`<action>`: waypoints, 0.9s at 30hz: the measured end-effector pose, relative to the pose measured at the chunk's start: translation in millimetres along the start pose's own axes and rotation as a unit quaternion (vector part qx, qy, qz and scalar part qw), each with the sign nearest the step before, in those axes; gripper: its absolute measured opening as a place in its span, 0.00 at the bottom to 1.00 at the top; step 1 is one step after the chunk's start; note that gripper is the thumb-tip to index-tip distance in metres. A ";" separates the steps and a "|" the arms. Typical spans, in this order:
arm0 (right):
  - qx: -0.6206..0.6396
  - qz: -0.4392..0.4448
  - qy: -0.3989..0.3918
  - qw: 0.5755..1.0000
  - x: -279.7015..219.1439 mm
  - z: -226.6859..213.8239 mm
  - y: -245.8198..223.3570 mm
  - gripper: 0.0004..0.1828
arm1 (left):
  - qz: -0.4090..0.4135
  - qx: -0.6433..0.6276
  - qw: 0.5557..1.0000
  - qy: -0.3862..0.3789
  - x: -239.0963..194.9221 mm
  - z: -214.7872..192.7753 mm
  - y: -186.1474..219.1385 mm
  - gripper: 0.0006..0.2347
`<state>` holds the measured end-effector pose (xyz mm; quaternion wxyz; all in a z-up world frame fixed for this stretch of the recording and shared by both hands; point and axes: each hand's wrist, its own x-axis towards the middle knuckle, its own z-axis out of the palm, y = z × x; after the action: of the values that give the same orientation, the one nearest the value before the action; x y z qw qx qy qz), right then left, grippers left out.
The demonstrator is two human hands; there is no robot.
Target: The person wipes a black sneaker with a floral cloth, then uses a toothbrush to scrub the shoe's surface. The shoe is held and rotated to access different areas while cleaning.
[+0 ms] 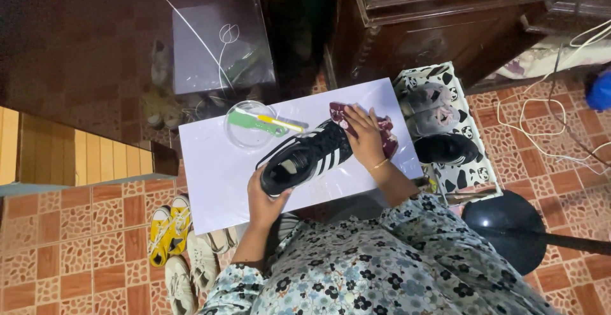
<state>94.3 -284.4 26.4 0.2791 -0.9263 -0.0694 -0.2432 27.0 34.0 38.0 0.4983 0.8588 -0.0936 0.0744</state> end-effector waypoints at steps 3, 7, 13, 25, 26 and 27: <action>0.042 0.016 0.014 0.999 -7.6 -8.1 -11.9 0.15 | 0.013 0.006 1.000 0.003 0.0 1.2 -2.4 0.37; 0.070 0.032 0.027 0.997 -23.5 -9.5 -18.3 0.14 | 0.002 0.009 1.000 0.000 2.6 0.0 7.1 0.36; 0.109 0.107 0.058 0.987 -43.7 -11.5 -34.0 0.16 | -0.026 0.013 0.999 -0.014 3.9 -6.5 20.2 0.36; 0.398 0.514 0.227 0.725 -21.6 -84.6 -62.2 0.22 | -0.028 0.008 0.999 -0.036 6.1 -10.7 26.3 0.36; 0.369 0.485 0.238 0.756 -19.7 -85.6 -65.1 0.17 | -0.033 0.010 0.999 -0.036 5.3 -10.2 26.3 0.37; 0.339 0.454 0.249 0.786 -17.9 -86.7 -67.8 0.13 | -0.037 0.012 0.999 -0.036 4.5 -9.4 26.3 0.37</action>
<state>25.1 -275.5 113.4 0.6606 -0.6043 0.3533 -0.2712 24.9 29.0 65.7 0.4867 0.8696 -0.0789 0.0256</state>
